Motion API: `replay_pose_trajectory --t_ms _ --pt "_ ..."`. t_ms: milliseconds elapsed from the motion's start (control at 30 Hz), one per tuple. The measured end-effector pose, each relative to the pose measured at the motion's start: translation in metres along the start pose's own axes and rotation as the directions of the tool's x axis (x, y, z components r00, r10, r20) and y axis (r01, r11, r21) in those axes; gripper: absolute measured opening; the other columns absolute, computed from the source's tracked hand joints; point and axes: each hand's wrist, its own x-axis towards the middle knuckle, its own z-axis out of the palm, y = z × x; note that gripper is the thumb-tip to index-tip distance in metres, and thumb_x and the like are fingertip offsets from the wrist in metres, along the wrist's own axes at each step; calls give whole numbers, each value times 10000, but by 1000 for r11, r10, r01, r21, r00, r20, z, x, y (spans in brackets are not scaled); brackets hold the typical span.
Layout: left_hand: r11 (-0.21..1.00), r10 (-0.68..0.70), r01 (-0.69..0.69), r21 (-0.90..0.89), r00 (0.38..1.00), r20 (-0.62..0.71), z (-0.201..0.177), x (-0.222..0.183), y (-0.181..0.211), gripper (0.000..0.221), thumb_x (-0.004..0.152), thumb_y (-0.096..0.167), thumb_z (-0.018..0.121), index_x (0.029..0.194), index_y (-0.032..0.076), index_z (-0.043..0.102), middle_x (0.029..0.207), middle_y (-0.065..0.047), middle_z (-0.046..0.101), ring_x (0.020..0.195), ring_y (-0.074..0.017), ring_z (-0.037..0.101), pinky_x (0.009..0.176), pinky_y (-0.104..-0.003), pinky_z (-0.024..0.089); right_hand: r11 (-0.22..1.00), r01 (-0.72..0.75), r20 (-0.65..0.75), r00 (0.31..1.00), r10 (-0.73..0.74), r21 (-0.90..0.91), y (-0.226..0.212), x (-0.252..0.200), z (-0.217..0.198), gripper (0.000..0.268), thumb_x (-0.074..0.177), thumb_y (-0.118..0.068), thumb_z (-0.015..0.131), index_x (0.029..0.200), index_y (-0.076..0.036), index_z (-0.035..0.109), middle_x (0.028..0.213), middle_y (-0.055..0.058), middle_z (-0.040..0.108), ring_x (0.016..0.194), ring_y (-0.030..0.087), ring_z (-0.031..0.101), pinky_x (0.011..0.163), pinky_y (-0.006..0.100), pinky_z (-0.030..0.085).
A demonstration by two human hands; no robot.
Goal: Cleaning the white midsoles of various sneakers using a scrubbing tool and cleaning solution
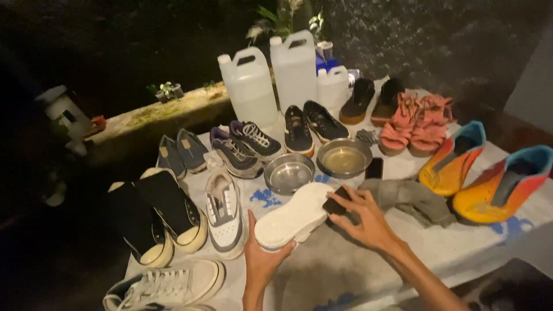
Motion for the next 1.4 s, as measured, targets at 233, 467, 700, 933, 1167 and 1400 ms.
replay_pose_trajectory --t_ms 233,467,700,933,1167,1400 --pt "993 117 -117 -7 992 -48 7 12 -26 1442 520 371 978 1670 234 119 1377 -20 692 1282 -148 602 1030 -284 466 994 8 -84 996 -17 -107 26 31 8 649 915 -586 584 1437 -202 619 1230 192 655 1116 360 468 984 516 436" --pt "996 81 -82 -35 997 -18 5 -3 -14 1441 519 328 962 1667 223 98 1297 -47 736 1219 -153 654 1022 -288 484 996 -13 35 999 16 -94 13 38 16 642 899 -628 553 1439 -284 602 1535 168 450 1301 405 405 1096 590 310" --pt "996 74 -72 62 997 -28 7 4 -23 1508 467 390 990 1667 284 82 1292 -27 763 1262 -151 671 1017 -293 511 970 217 28 976 -215 -108 -37 12 13 546 907 -554 659 1418 -363 630 1532 147 490 1060 308 456 937 484 441" --pt "994 82 -78 82 996 -46 8 11 -28 1476 482 412 954 1665 297 79 1227 -64 763 1197 -214 689 948 -325 548 951 47 -183 977 -107 -305 -19 38 26 617 957 -616 501 1427 -240 633 1329 328 608 1145 346 607 977 439 341" --pt "992 117 -117 52 993 8 7 4 -30 1478 503 407 960 1657 280 46 1172 13 800 1147 -154 737 985 -285 538 954 185 -52 978 -202 -236 -52 15 25 607 912 -618 558 1445 -329 595 1494 258 506 1117 403 532 954 582 455" --pt "991 100 -100 89 995 2 7 14 -39 1487 506 474 967 1654 318 35 1163 -32 813 1168 -179 745 974 -313 562 934 77 -259 950 -175 -348 -31 46 40 569 900 -589 593 1348 -254 699 1309 302 613 1141 465 577 923 507 441"
